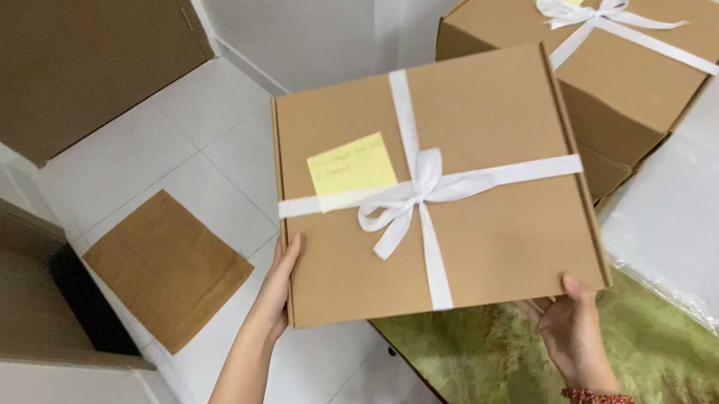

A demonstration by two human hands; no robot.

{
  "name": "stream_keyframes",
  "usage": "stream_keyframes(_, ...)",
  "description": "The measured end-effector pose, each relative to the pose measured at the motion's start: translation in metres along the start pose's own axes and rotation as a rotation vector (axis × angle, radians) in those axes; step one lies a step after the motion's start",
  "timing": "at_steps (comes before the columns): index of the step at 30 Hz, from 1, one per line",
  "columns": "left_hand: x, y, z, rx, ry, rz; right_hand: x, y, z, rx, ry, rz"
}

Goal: The person unties a white ribbon from a cardboard box and opens it to reveal a light blue shirt wrapped in plastic. They remove the shirt, unfold it, and hang it on a hanger on a clothing rack. The person then places a plastic bag into the empty box and closes it.

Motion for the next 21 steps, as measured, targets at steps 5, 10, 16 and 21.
stream_keyframes(5, 0.021, 0.029, 0.046, 0.062, 0.152, -0.097, 0.015, 0.007, -0.066, 0.026, -0.143, -0.035)
stream_keyframes(10, -0.02, 0.057, 0.13, 0.098, 0.327, -0.203, 0.039, 0.014, -0.072, 0.086, -0.22, -0.159)
stream_keyframes(16, -0.078, 0.028, 0.192, -0.356, -0.027, -0.047, 0.044, 0.049, -0.073, 0.052, -0.044, -0.341)
stream_keyframes(21, -0.101, -0.007, 0.192, -0.861, -0.621, -0.281, 0.08, -0.029, -0.001, 0.712, -0.023, -0.649)
Point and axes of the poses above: each hand's wrist, its own x-axis away from the middle knuckle, its own y-axis out of the back of the hand, z = x × y, the point moved 1 cm from there along -x, towards the middle knuckle, and after that the axes turned 3 degrees about -z, right-handed, at the moved point
